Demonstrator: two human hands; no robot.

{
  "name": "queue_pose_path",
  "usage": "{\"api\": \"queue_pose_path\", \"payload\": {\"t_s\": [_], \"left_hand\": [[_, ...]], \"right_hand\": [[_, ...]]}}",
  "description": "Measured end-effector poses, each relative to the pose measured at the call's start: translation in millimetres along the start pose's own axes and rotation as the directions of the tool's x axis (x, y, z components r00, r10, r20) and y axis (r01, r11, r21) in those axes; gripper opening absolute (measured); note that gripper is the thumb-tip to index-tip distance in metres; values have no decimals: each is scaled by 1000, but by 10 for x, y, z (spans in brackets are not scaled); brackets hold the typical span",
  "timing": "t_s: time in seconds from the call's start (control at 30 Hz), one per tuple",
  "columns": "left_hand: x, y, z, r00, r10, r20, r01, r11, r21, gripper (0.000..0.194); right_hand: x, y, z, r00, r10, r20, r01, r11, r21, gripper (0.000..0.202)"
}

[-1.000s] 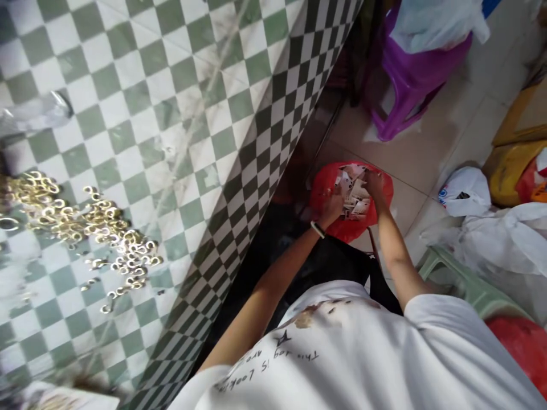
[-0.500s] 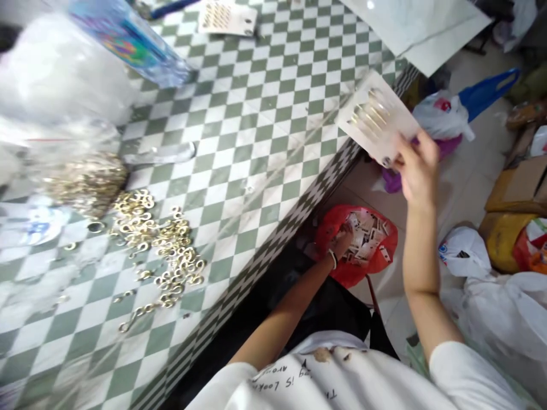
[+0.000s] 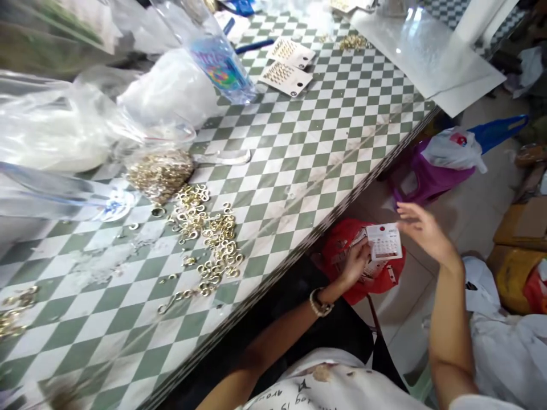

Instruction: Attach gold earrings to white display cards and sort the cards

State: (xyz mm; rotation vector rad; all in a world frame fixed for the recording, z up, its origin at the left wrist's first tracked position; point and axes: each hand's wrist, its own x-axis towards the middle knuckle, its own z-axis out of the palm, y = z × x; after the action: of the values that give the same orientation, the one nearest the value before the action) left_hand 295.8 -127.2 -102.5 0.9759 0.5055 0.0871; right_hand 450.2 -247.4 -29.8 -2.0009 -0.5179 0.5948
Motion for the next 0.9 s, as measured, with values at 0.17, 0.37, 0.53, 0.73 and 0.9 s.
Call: {"api": "queue_pose_path", "payload": {"t_s": [0.17, 0.37, 0.53, 0.73, 0.9], "left_hand": [[-198, 474, 318, 980, 198, 13, -197, 980, -26, 45], [-860, 1656, 52, 742, 648, 169, -564, 468, 680, 54], [-1504, 2093, -423, 779, 616, 119, -380, 313, 870, 31], [-1519, 1790, -632, 708, 704, -49, -336, 397, 854, 28], [-1143, 1145, -398, 666, 611, 429, -712, 348, 610, 31]], "right_hand": [[-495, -97, -69, 997, 57, 53, -61, 995, 75, 17], [727, -1070, 250, 777, -425, -465, 424, 898, -113, 23], [1807, -1509, 959, 821, -568, -55, 508, 771, -384, 55], [2645, -1974, 931, 865, -418, 279, 495, 804, -330, 53], [3489, -2433, 1399, 868, -438, 234, 484, 853, -196, 49]]}}
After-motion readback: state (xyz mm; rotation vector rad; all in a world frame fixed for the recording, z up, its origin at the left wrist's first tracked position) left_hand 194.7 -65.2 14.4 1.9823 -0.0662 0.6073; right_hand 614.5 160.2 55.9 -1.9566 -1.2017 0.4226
